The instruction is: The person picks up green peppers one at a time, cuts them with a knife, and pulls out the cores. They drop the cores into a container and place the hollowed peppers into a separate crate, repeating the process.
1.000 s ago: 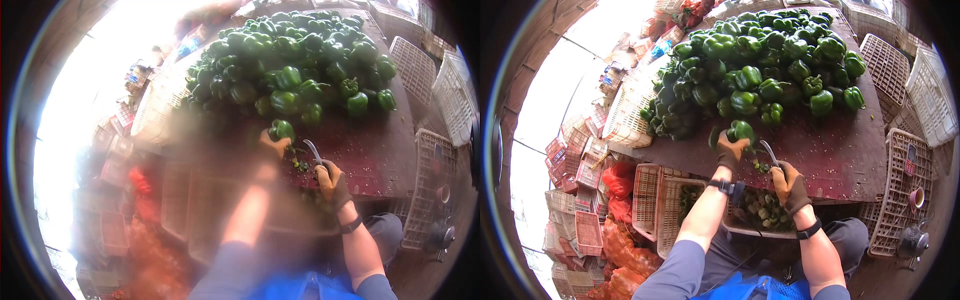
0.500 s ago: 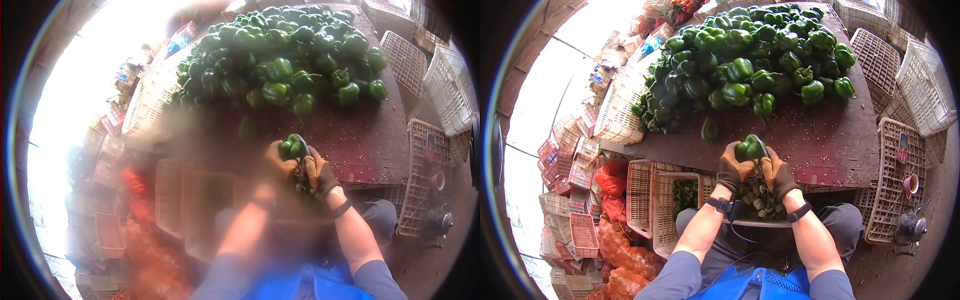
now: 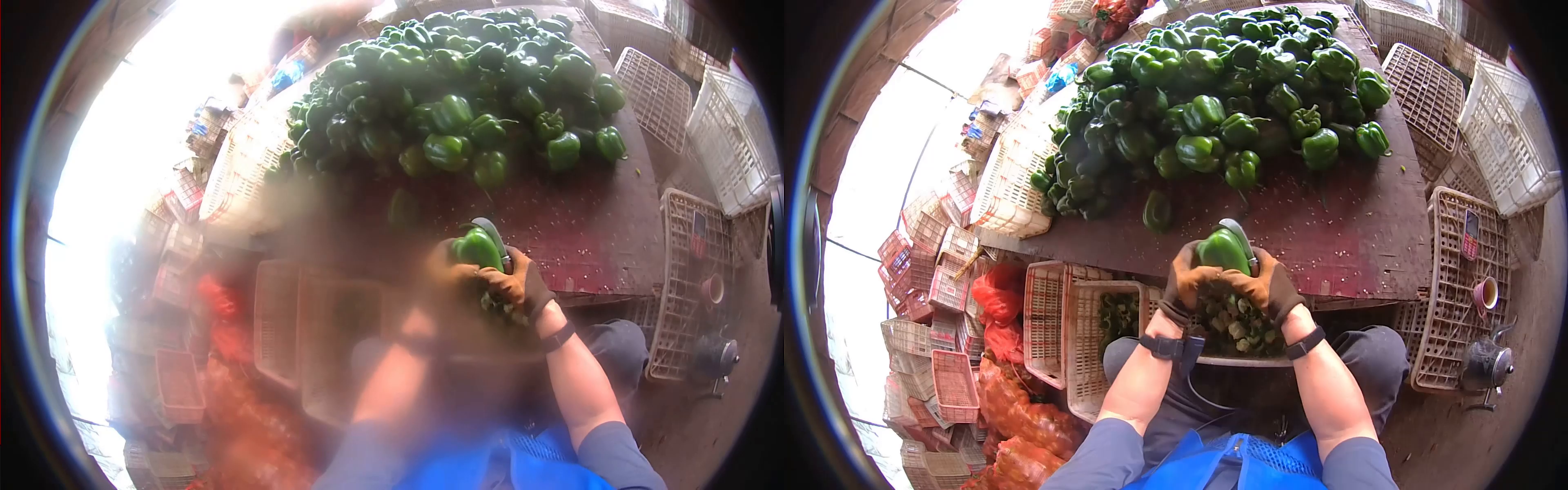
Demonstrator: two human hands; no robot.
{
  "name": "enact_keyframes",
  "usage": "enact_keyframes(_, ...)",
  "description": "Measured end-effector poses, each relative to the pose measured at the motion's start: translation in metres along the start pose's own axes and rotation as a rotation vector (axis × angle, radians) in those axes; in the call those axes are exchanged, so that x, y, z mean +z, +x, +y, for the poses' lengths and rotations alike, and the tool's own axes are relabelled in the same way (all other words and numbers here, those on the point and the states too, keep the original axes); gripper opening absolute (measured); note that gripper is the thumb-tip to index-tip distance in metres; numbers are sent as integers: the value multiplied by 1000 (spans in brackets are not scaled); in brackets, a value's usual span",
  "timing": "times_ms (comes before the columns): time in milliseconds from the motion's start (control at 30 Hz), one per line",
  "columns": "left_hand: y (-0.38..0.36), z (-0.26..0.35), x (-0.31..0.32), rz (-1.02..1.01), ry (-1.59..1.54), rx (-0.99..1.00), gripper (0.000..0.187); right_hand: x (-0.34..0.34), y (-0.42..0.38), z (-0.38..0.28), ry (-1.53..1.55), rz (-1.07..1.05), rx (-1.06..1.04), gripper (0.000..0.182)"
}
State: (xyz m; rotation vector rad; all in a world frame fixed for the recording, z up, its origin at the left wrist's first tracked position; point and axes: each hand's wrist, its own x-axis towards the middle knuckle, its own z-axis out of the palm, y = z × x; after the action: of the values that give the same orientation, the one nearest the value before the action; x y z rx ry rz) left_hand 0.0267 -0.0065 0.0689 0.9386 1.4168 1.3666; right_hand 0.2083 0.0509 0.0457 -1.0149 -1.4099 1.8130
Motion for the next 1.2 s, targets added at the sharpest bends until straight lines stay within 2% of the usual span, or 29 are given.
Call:
enact_keyframes(33,-2,4,6,-43,5,28,53,-1,1,2,-20,-11,-22,59)
enact_keyframes(67,-8,7,14,20,-20,-41,48,-3,1,4,44,-24,7,57)
enact_keyframes(133,-13,21,22,9,33,-72,44,-6,2,2,170,-51,65,52)
enact_keyframes(267,-15,11,22,8,-16,-108,36,-9,0,-3,348,14,41,44)
enact_keyframes(367,-16,-3,23,-23,-181,-43,32,-16,0,-13,398,-7,47,43)
enact_keyframes(400,-22,-4,25,-30,-71,109,34,-19,-3,-16,387,-28,89,43)
enact_keyframes(500,-13,-27,21,-77,-561,8,37,-12,-4,-17,360,-1,130,43)
enact_keyframes(533,-13,-22,23,-105,-424,153,38,-10,-2,-14,353,23,129,43)
enact_keyframes(633,-16,-33,28,89,-396,218,41,-11,1,-8,286,-28,282,43)
enact_keyframes(733,-22,-16,42,171,-164,304,53,-12,-1,-12,333,-91,362,37)
enact_keyframes(800,-23,4,50,28,-70,414,59,-11,-5,-4,381,-158,221,31)
enact_keyframes(900,-29,25,59,-12,126,487,65,-7,-2,8,518,-201,16,24)
enact_keyframes(933,-27,8,62,23,101,543,65,-5,1,11,574,-205,-54,23)
enact_keyframes(967,-27,-4,61,58,76,599,65,-6,4,17,484,-241,-114,23)
enact_keyframes(1033,-24,-21,49,105,-93,421,62,-17,6,28,297,-312,-231,24)
enact_keyframes(1100,-16,-34,38,137,-386,286,60,-21,8,30,192,-342,-70,30)
enact_keyframes(1200,-13,-37,31,86,-535,293,52,-11,8,20,407,-294,116,34)
